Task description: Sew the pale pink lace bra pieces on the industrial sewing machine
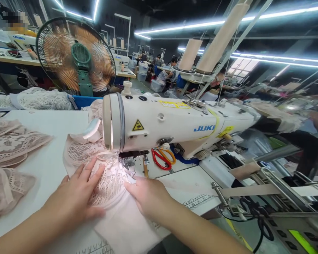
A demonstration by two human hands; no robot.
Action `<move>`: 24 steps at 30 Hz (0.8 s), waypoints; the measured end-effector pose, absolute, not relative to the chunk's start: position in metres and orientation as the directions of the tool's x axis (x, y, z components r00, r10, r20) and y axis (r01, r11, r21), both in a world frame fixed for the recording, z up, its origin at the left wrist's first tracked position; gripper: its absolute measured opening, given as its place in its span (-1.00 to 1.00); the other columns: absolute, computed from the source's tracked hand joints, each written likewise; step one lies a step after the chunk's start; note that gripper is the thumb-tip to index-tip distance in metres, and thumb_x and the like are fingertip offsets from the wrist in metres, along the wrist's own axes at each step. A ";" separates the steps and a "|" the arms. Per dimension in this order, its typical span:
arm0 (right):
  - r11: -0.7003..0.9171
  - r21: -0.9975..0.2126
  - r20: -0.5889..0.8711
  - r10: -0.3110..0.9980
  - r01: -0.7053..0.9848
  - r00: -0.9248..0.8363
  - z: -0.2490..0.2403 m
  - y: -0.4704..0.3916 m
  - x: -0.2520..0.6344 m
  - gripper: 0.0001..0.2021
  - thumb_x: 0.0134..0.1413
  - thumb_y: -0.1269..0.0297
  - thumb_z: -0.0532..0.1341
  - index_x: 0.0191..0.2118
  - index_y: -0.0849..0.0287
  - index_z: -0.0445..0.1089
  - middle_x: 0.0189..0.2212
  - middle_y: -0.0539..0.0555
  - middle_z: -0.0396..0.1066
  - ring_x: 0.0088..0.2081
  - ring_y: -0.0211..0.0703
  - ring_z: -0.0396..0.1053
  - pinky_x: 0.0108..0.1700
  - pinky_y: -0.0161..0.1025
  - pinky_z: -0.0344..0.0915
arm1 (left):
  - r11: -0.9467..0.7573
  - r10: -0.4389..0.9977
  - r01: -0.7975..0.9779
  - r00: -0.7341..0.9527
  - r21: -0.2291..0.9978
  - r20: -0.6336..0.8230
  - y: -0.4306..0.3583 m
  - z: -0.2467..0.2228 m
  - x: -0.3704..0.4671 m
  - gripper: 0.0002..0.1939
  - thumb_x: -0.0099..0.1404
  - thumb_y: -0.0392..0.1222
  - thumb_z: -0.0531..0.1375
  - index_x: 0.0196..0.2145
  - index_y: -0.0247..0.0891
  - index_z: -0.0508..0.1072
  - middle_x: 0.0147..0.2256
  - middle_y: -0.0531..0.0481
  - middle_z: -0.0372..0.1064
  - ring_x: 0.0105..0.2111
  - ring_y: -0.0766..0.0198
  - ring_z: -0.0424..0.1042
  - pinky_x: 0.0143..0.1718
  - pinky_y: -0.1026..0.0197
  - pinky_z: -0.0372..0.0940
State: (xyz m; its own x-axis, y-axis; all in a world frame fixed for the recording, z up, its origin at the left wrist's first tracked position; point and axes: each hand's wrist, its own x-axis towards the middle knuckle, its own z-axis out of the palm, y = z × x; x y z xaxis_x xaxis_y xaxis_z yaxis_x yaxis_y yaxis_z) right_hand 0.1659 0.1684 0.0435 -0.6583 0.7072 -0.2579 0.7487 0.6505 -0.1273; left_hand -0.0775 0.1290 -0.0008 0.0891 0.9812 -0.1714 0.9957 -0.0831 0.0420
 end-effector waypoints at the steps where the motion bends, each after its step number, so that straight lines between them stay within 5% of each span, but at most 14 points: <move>1: 0.646 -0.137 -0.274 0.704 0.751 -0.655 0.046 0.169 0.165 -0.62 0.02 0.46 0.19 -0.01 0.04 0.42 -0.21 0.11 0.49 -0.34 -0.12 0.38 -0.50 -0.23 -0.12 | -0.096 0.983 0.994 0.102 0.048 -0.154 0.131 -0.001 -0.081 0.18 -0.03 0.19 0.38 0.43 -0.09 -0.05 0.46 -0.15 -0.49 0.34 -0.43 0.00 0.13 -0.32 0.23; 6: 0.620 -0.117 -0.417 0.678 0.776 -0.605 0.063 0.176 0.159 -0.43 0.05 0.47 0.20 0.21 0.02 0.29 -0.19 0.12 0.51 -0.30 -0.03 0.48 -0.53 -0.24 -0.03 | -0.162 0.983 0.984 0.168 0.078 -0.077 0.147 -0.006 -0.099 0.17 -0.02 0.26 0.37 0.43 -0.06 -0.04 0.47 -0.16 -0.41 0.26 -0.41 0.17 0.12 -0.21 0.29; 15: 0.571 -0.054 -0.520 0.684 0.819 -0.511 0.068 0.187 0.139 -0.17 0.07 0.46 0.24 0.44 0.08 -0.05 -0.27 0.22 0.56 -0.22 0.16 0.54 -0.38 -0.17 0.30 | -0.116 0.975 0.988 0.134 0.106 -0.176 0.177 0.011 -0.109 0.16 0.02 0.30 0.31 0.43 -0.21 -0.03 0.45 -0.32 -0.29 0.35 -0.31 0.03 0.24 -0.12 0.19; 21: 0.491 -0.086 -0.502 0.730 0.867 -0.464 0.067 0.188 0.126 -0.08 -0.05 0.48 0.31 0.44 0.15 -0.04 -0.19 0.30 0.56 -0.18 0.23 0.55 -0.27 -0.07 0.39 | -0.106 0.965 0.983 0.137 0.147 -0.223 0.199 0.014 -0.121 0.17 -0.04 0.36 0.30 0.39 -0.30 0.07 0.29 -0.43 0.06 0.27 -0.36 0.13 0.18 -0.15 0.23; 24: 0.477 -0.077 -0.498 0.742 0.875 -0.449 0.067 0.187 0.124 -0.09 -0.07 0.52 0.30 0.43 0.17 0.00 -0.26 0.28 0.57 -0.22 0.22 0.55 -0.31 -0.10 0.34 | -0.151 0.957 0.973 0.188 0.173 -0.220 0.211 0.015 -0.128 -0.02 0.00 0.34 0.28 0.25 -0.30 0.27 0.13 -0.38 0.26 0.14 -0.33 0.28 0.06 -0.12 0.31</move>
